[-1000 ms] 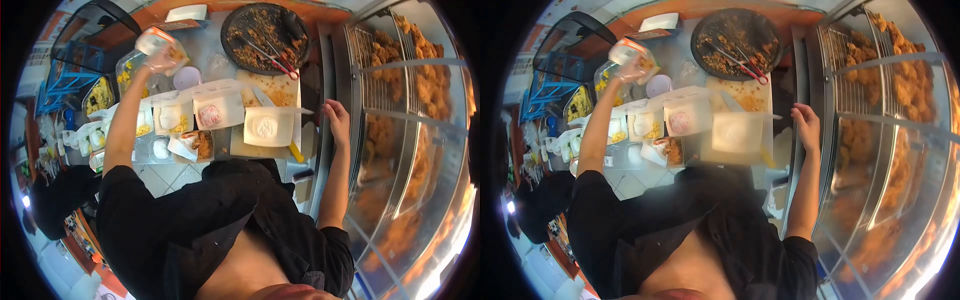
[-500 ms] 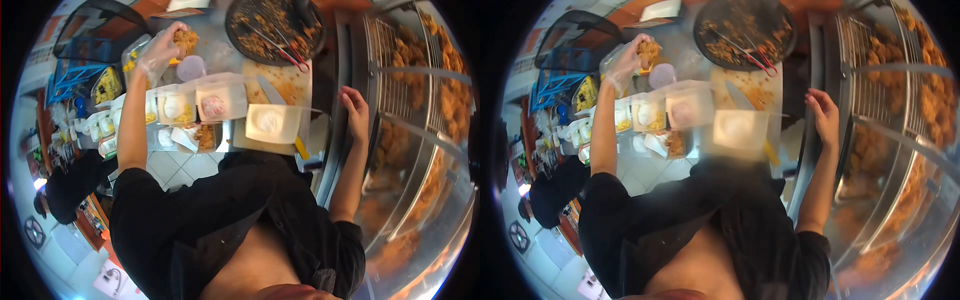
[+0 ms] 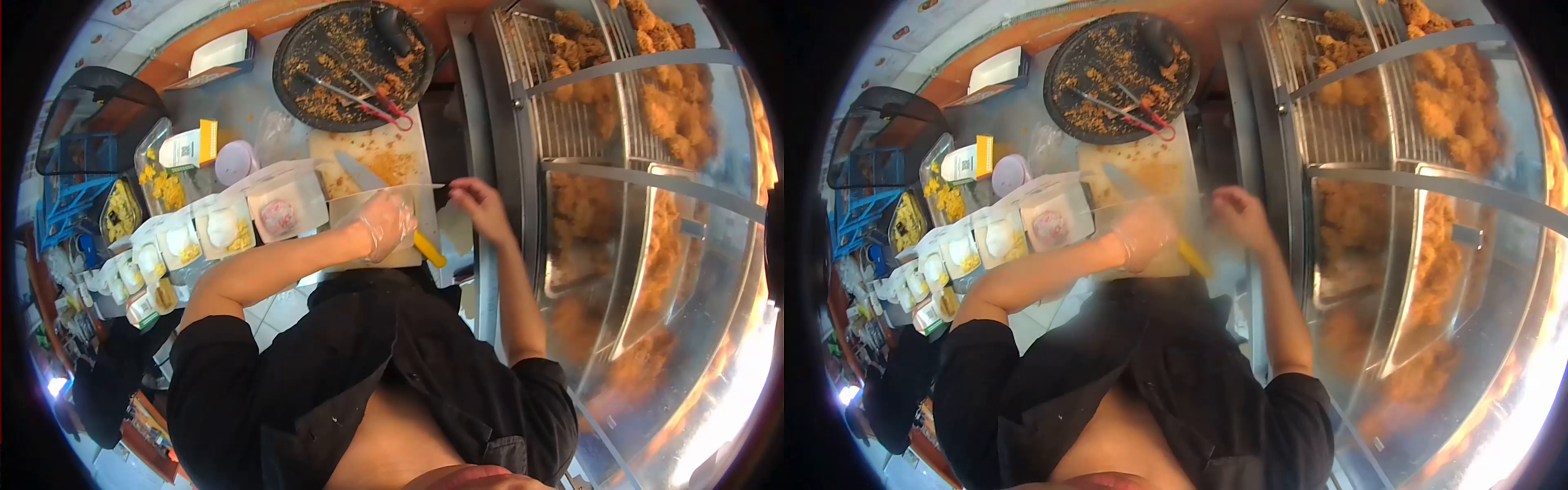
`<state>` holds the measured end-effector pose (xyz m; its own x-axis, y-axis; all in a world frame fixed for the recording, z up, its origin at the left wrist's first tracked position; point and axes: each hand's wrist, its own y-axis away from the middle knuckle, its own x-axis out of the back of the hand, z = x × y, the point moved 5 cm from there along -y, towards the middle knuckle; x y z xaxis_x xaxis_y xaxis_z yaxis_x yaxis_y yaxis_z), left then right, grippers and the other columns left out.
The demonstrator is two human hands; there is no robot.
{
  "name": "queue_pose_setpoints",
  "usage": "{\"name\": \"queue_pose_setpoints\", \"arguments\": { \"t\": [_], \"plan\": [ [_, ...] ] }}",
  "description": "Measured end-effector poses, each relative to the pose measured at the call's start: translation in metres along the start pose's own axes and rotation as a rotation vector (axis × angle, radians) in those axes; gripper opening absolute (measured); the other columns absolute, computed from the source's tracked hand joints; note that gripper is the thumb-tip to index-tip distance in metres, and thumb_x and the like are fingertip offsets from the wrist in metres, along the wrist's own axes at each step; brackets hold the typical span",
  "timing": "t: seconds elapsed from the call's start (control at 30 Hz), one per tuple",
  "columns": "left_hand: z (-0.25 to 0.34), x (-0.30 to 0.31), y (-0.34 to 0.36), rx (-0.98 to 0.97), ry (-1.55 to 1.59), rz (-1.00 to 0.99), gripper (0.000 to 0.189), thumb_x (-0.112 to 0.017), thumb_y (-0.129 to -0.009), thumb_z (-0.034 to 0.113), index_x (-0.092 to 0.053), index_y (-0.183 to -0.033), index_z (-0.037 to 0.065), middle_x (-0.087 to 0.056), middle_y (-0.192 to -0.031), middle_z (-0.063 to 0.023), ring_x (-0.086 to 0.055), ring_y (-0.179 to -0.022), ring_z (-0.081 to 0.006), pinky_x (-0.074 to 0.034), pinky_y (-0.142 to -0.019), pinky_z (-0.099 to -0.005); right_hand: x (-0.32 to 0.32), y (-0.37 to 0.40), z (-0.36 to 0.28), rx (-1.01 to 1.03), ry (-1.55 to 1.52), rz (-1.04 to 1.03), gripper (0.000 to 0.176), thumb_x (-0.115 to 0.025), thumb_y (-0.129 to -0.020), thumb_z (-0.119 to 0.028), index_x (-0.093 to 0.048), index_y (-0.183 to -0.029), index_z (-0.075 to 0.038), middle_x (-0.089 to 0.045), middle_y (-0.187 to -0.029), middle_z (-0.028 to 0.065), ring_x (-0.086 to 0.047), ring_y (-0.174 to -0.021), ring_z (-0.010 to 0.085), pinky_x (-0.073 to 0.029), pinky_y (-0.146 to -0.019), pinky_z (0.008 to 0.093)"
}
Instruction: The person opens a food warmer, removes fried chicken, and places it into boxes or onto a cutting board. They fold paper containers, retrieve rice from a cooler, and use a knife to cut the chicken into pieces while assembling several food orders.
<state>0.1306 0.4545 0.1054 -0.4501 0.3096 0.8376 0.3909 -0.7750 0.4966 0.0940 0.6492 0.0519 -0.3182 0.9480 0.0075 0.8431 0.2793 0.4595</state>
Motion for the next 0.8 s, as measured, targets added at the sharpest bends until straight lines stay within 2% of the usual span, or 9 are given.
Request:
{"name": "queue_pose_setpoints", "arguments": {
  "t": [0.07,0.13,0.37,0.57,0.63,0.67,0.73,0.77,0.8],
  "plan": [
    [0.001,-0.028,-0.013,0.007,-0.155,-0.036,0.044,-0.071,-0.075,0.031,-0.063,-0.114,0.013,-0.062,-0.110,-0.0064,-0.059,-0.106,-0.0276,-0.045,-0.086,-0.0445,-0.009,0.003,0.034,0.035,0.203,-0.025,0.022,-0.065,-0.092,-0.014,-0.063,-0.111,-0.003,-0.067,-0.100,0.0032,-0.062,-0.093,0.0108,-0.049,-0.083,0.0269],
    [0.003,-0.041,-0.019,0.104,-0.193,0.243,0.035,-0.068,-0.079,0.031,-0.066,-0.109,0.012,-0.065,-0.107,-0.0077,-0.061,-0.104,-0.0279,-0.046,-0.083,-0.0475,-0.012,0.005,0.074,0.085,0.369,-0.041,0.022,-0.065,-0.092,-0.014,-0.063,-0.111,-0.003,-0.067,-0.099,0.0035,-0.062,-0.091,0.0114,-0.050,-0.082,0.0270],
    [-0.036,0.097,-0.023,-0.050,0.105,0.035,0.023,-0.057,-0.083,0.021,-0.071,-0.093,0.007,-0.069,-0.081,-0.0144,-0.069,-0.082,-0.0312,-0.055,-0.072,-0.0407,-0.015,0.042,0.076,-0.001,0.211,0.053,0.024,-0.066,-0.092,-0.017,-0.064,-0.112,-0.004,-0.068,-0.098,0.0046,-0.063,-0.088,0.0117,-0.050,-0.078,0.0277],
    [-0.140,0.245,-0.132,0.001,0.753,0.694,0.025,-0.057,-0.083,0.031,-0.067,-0.089,0.009,-0.069,-0.080,-0.0151,-0.068,-0.074,-0.0268,-0.053,-0.067,-0.0346,-0.011,0.067,0.080,-0.016,0.200,0.139,0.025,-0.066,-0.092,-0.020,-0.065,-0.111,-0.004,-0.068,-0.096,0.0056,-0.063,-0.086,0.0124,-0.050,-0.075,0.0279],
    [-0.166,0.277,-0.168,-0.195,0.799,0.920,0.029,-0.059,-0.086,0.036,-0.070,-0.095,0.011,-0.070,-0.093,-0.0129,-0.067,-0.082,-0.0277,-0.052,-0.076,-0.0374,-0.005,0.074,0.082,-0.028,0.200,0.161,0.024,-0.066,-0.092,-0.019,-0.065,-0.112,-0.005,-0.068,-0.096,0.0063,-0.063,-0.087,0.0132,-0.050,-0.075,0.0281],
    [-0.159,0.289,-0.179,-0.206,0.795,0.927,0.029,-0.059,-0.086,0.036,-0.070,-0.095,0.011,-0.070,-0.093,-0.0129,-0.067,-0.082,-0.0277,-0.052,-0.076,-0.0374,-0.002,0.078,0.087,-0.023,0.195,0.184,0.024,-0.065,-0.092,-0.019,-0.065,-0.112,-0.005,-0.069,-0.096,0.0065,-0.063,-0.087,0.0134,-0.050,-0.075,0.0282],
    [-0.156,0.306,-0.206,0.223,0.440,0.730,0.040,-0.061,-0.085,0.046,-0.070,-0.099,0.009,-0.070,-0.090,-0.0150,-0.066,-0.087,-0.0341,-0.052,-0.079,-0.0413,0.006,0.084,0.091,-0.048,0.189,0.227,0.024,-0.065,-0.092,-0.019,-0.065,-0.112,-0.004,-0.068,-0.097,0.0066,-0.063,-0.089,0.0139,-0.050,-0.076,0.0285],
    [-0.156,0.295,-0.228,0.189,0.491,0.591,0.050,-0.068,-0.076,0.053,-0.072,-0.083,0.003,-0.070,-0.087,-0.0157,-0.067,-0.086,-0.0359,-0.051,-0.078,-0.0429,0.009,0.088,0.089,-0.045,0.192,0.231,0.024,-0.065,-0.092,-0.019,-0.065,-0.112,-0.004,-0.068,-0.097,0.0066,-0.063,-0.089,0.0139,-0.050,-0.076,0.0285],
    [-0.154,0.282,-0.249,0.191,0.472,0.606,0.057,-0.071,-0.071,0.056,-0.071,-0.091,0.003,-0.070,-0.091,-0.0170,-0.067,-0.089,-0.0356,-0.051,-0.080,-0.0423,0.011,0.092,0.086,-0.060,0.174,0.238,0.024,-0.065,-0.092,-0.018,-0.065,-0.112,-0.004,-0.068,-0.097,0.0063,-0.063,-0.089,0.0136,-0.050,-0.077,0.0283]
  ]
}}
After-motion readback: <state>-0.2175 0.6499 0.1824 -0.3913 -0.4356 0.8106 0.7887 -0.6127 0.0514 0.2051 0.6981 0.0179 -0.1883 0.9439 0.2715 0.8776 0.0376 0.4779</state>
